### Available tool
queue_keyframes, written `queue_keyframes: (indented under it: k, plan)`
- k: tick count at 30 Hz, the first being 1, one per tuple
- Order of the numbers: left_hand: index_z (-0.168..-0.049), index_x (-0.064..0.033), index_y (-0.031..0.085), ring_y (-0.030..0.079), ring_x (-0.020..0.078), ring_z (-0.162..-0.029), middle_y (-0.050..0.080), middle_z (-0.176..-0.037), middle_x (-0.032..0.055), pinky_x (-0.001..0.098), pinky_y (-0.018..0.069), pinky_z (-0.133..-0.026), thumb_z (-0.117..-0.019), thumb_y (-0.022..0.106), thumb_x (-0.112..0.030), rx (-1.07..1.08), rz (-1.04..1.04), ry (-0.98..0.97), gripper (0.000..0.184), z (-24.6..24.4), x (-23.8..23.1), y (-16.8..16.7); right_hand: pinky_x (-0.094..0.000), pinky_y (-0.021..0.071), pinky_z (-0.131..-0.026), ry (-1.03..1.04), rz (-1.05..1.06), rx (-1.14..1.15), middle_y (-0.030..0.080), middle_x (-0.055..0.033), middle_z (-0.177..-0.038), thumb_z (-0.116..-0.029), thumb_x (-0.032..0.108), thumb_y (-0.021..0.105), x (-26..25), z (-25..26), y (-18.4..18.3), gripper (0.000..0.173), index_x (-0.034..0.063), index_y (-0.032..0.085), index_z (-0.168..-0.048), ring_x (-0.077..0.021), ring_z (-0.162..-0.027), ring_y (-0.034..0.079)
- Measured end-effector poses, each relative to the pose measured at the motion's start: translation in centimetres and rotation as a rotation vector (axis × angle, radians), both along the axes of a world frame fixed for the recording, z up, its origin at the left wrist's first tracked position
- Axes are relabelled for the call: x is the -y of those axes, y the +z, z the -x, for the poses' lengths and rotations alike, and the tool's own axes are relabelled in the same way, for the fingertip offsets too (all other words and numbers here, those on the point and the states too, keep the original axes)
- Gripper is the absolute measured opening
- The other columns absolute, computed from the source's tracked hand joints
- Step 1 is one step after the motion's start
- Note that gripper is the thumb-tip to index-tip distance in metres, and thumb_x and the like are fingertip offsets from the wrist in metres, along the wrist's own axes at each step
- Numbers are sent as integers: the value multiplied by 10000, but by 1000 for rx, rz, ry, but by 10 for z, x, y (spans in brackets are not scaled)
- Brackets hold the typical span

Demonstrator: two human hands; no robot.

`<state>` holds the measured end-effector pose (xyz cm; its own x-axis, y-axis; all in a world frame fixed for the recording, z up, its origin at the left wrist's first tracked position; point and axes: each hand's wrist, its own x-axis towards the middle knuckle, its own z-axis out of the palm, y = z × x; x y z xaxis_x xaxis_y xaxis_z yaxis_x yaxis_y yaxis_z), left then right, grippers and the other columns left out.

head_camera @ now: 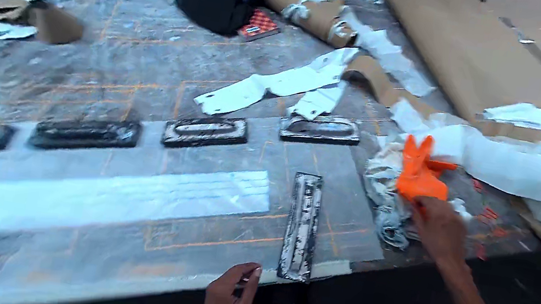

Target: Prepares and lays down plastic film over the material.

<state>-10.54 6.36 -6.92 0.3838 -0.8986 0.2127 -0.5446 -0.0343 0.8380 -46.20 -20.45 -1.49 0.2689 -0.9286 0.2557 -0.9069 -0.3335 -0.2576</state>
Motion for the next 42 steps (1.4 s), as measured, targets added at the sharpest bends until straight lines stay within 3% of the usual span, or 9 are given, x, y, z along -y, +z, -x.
queue_keyframes:
  k: [3, 7, 12, 19, 24, 29, 33, 37, 42]
  plan:
    - [-1018, -50, 776, 719, 32, -769, 768, -903, 16, 204, 617, -705, -993, 637, -262, 16, -37, 130, 255, 9, -21, -2, -652, 536, -773, 89, -57, 195, 716, -243, -941, -961, 112, 704, 22, 1, 22, 164, -40, 735, -1014, -410, -841, 699]
    - [-1027, -57, 779, 724, 31, -788, 773, -922, 9, 200, 618, -715, -993, 641, -250, -14, -79, 287, 240, 15, -58, -3, -241, 548, -666, 98, -216, 586, 656, -46, -815, -949, 102, 695, 35, -29, 56, 166, -53, 672, -1000, -38, -672, 595]
    - [-1069, -17, 759, 742, 66, -828, 777, -958, 37, 231, 635, -745, -997, 656, -212, -143, 28, 371, 232, 3, -77, 10, -154, 563, -602, 446, -317, 857, 664, 108, -779, -941, 208, 689, -31, -157, 92, 81, 132, 674, -963, 15, -646, 631]
    - [-1305, -20, 564, 723, 152, -947, 706, -1171, 96, 300, 626, -797, -1010, 612, -451, -491, 441, 325, 525, -74, -135, 54, -254, 589, -583, 1035, -806, 813, 702, -19, -798, -980, 145, 677, -234, -350, 45, 128, 18, 678, -990, -68, -656, 664]
    - [-1188, 100, 601, 715, 119, -877, 721, -1000, 101, 290, 624, -792, -985, 580, -30, -470, 357, 664, 242, -145, -225, 47, -303, 617, -676, 1299, -970, 636, 714, -78, -872, -989, 60, 626, -336, -459, 13, 120, -22, 656, -1071, -121, -744, 705]
    - [-1093, 38, 690, 698, 259, -901, 691, -1036, 158, 407, 608, -795, -896, 648, -21, 109, -133, 1129, 210, -223, -313, 21, -336, 566, -592, 1348, -908, 344, 687, -57, -768, -948, 128, 618, -413, -564, -26, 148, 30, 671, -1046, -142, -630, 661]
    - [-1016, 45, 749, 691, 406, -985, 705, -1024, 221, 501, 597, -855, -826, 671, 97, 398, -384, 1138, 212, -257, -350, -15, -408, 585, -624, 1371, -883, 148, 672, -76, -778, -958, 170, 582, -484, -632, -72, 178, 46, 644, -1069, -199, -653, 678]
    - [-1269, 75, 643, 661, 365, -1175, 690, -1209, 247, 503, 506, -1051, -1012, 533, -48, -344, -541, 1186, 306, -297, -388, -29, -468, 563, -724, 1525, -811, -13, 686, -107, -841, -978, 192, 545, -542, -686, -99, 226, 48, 644, -1122, -264, -784, 693]
    - [-1270, 19, 577, 665, 181, -976, 686, -1093, 144, 358, 562, -868, -1110, 385, -152, -1277, 608, 1448, 302, -355, -449, -115, -457, 545, -719, 1880, -893, -117, 655, -130, -834, -1001, 161, 505, -601, -738, -124, 177, 36, 619, -1053, -276, -774, 672]
